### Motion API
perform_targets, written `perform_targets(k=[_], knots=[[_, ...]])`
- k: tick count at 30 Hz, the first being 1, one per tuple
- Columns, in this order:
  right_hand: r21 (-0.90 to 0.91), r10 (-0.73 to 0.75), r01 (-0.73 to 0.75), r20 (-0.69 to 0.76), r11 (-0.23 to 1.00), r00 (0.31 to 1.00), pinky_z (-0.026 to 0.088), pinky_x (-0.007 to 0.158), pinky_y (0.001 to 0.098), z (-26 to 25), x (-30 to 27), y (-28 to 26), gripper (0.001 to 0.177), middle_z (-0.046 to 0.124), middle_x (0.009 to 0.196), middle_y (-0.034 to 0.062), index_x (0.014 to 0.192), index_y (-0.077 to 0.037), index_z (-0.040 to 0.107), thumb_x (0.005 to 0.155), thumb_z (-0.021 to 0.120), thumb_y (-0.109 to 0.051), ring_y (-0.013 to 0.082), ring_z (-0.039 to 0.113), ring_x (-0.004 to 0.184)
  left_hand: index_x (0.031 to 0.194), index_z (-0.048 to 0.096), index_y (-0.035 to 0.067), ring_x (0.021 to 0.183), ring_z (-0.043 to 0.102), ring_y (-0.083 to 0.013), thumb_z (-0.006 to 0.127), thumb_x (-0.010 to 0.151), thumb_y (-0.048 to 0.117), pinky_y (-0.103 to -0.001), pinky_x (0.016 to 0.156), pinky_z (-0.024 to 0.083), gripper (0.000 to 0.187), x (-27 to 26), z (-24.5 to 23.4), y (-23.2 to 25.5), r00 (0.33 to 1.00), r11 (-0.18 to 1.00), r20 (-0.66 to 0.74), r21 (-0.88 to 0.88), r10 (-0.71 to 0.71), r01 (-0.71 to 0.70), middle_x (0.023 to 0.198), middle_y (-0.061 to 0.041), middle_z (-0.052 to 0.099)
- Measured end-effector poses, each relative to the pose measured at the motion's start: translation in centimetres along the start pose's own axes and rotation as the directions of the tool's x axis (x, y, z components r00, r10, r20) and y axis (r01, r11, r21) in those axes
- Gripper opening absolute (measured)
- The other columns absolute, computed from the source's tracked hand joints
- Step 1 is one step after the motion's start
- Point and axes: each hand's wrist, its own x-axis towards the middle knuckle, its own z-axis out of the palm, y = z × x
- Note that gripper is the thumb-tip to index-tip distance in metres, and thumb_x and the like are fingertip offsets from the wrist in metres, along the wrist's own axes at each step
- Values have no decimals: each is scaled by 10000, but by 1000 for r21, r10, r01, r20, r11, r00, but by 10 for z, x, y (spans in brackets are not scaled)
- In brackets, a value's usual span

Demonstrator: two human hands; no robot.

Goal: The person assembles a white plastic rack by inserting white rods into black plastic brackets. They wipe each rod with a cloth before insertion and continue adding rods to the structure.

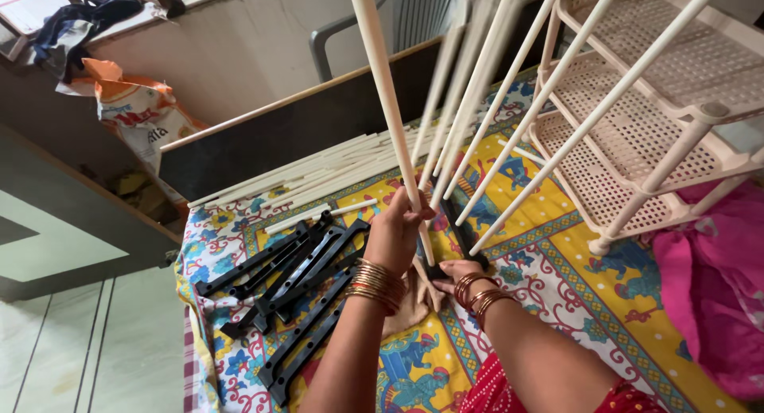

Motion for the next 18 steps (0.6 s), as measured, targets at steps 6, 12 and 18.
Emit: perform_targets(k=[6,12,18], knots=[[-521,-162,74,-127,851,979,621,715,476,26,-34,-16,228,731,985,225,1085,54,720,900,683,-73,351,731,859,1092,596,95,946,795,-257,581,952,-14,-370,790,624,178,10,13,-1,996,996,25,18,-91,90,939,-100,788],[-951,-610,306,265,-39,747,560,732,385,37,-88,-70,206,729,952,150,1034,-55,757,830,766,-86,296,690,862,994,562,82,898,747,-350,674,958,124,-437,706,585,124,13,37,-6,995,977,101,208,17,-38,909,-147,755],[-313,-573,776,536,548,620,565,713,311,44,-192,-178,528,670,1085,28,1366,-85,600,852,690,1,150,670,878,1143,647,74,891,734,-368,690,930,119,-435,724,588,223,16,54,-16,990,985,94,121,108,-119,965,-186,731]])
